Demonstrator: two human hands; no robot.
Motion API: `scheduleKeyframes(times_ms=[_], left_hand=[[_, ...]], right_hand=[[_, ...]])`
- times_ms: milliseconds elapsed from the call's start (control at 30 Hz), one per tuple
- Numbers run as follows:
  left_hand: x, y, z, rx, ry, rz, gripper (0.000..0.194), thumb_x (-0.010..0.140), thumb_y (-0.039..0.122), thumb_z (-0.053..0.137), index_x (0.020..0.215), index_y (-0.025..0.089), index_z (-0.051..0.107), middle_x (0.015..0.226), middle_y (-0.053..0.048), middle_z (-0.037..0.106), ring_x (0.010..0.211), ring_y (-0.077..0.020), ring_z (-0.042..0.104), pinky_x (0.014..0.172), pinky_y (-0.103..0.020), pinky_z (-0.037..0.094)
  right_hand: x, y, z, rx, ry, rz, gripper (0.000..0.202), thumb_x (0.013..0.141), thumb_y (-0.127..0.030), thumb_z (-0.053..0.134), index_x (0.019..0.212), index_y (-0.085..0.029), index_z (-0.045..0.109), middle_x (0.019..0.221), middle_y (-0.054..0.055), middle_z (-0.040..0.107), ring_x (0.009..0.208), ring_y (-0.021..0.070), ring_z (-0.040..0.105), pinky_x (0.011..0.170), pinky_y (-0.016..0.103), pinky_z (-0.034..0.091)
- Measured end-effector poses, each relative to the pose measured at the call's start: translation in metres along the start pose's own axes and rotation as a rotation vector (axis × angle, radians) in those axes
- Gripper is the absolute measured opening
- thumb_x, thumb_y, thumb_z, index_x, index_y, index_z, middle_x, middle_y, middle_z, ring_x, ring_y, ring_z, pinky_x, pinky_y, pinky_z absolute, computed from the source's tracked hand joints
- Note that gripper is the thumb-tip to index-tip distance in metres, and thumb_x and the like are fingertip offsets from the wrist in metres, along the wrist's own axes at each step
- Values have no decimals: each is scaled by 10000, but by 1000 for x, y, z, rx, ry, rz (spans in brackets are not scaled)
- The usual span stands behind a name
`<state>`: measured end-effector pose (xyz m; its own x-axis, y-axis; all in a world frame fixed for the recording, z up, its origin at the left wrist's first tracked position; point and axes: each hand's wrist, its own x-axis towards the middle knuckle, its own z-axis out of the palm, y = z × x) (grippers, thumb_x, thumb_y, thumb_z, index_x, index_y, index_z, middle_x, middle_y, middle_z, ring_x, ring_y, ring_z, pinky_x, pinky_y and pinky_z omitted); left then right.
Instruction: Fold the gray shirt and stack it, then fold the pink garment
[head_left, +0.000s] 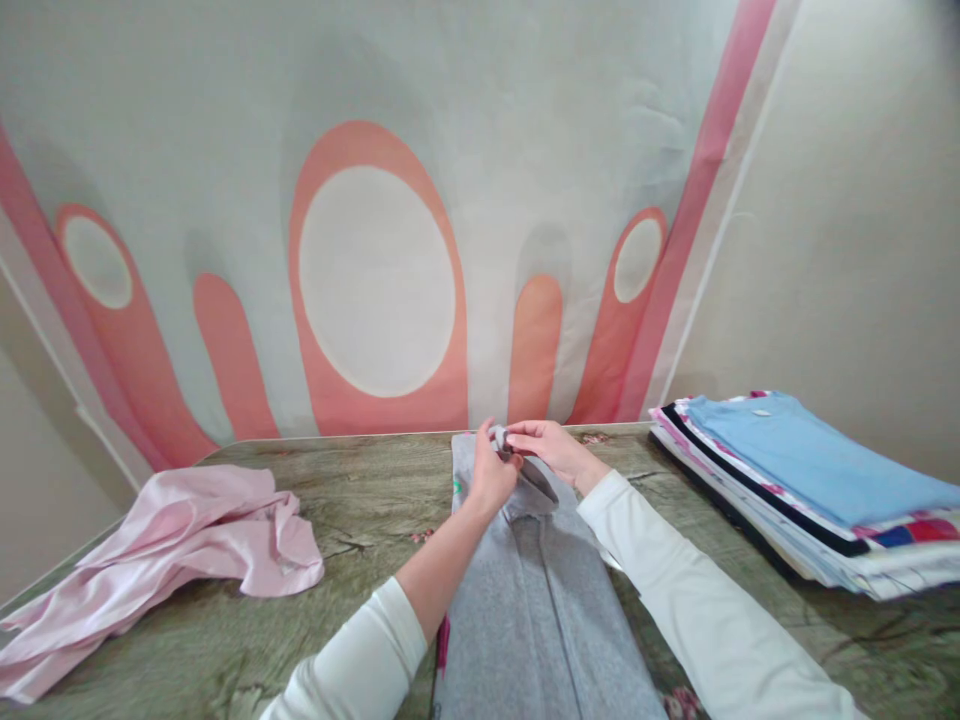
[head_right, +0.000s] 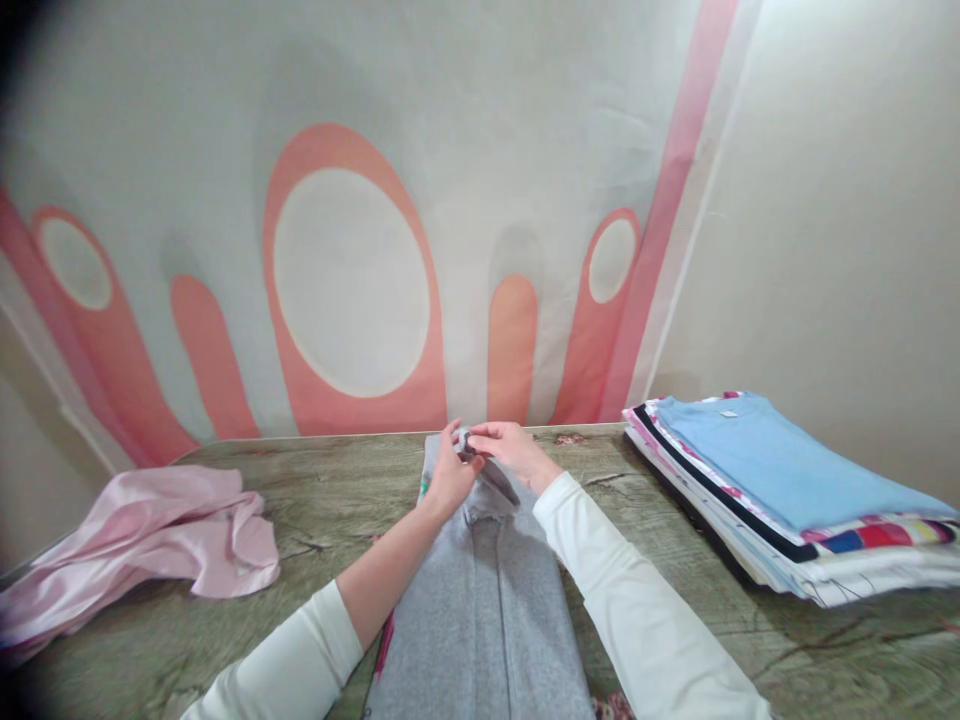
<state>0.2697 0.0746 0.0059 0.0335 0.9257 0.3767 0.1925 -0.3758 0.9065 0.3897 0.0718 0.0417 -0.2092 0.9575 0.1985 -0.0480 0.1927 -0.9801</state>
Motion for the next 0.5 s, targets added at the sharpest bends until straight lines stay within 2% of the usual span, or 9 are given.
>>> scheduleKeyframes(times_ms=[67,133,200,267,333,433,500], left_hand=[[12,1,-23,-55,-6,-39,632,663,147,609,1252,172,382,1081,-76,564,941,-168,570,807,-270,448],[23,2,-52,-21,-63,-159,584,679,160,562,1239,172,398,985,-42,598,828,-134,591,707,-225,464],[31,3,-84,64,-131,-275,531,680,160,499,1207,169,435,884,-11,615,708,-109,591,606,-192,456],[35,1,-117,134,-164,-313,391,651,152,473,1032,140,557,762,2,614,628,-104,574,544,-177,435],[35,-3,-146,235,-199,-356,283,612,148,481,863,133,612,649,15,591,554,-105,545,475,-170,396],[30,-10,-178,431,-235,-409,154,574,136,494,671,135,615,488,38,511,444,-105,475,396,-170,315],[27,-12,-192,566,-253,-412,106,559,127,511,609,140,604,438,43,485,416,-112,458,387,-179,298]], right_hand=[[-1,-3,3,23,56,-47,336,658,-335,680,938,-151,654,830,32,661,768,130,576,745,268,426],[-3,-1,1,-41,147,-44,335,658,-330,681,942,-156,641,835,30,654,763,128,571,740,273,427],[-7,7,-6,-143,171,-26,294,670,-320,664,907,-148,638,802,26,646,726,125,565,708,272,431],[-13,20,-16,-253,154,-28,243,686,-300,633,869,-139,638,780,27,644,711,132,568,696,276,435],[-19,36,-29,-362,154,-43,206,696,-276,603,840,-133,640,783,37,651,721,147,580,702,287,443],[-27,59,-51,-489,232,-61,191,705,-248,565,836,-130,638,792,53,664,734,167,599,716,303,456],[-32,72,-67,-558,313,-82,182,713,-224,540,841,-136,634,802,61,667,741,170,607,730,307,461]])
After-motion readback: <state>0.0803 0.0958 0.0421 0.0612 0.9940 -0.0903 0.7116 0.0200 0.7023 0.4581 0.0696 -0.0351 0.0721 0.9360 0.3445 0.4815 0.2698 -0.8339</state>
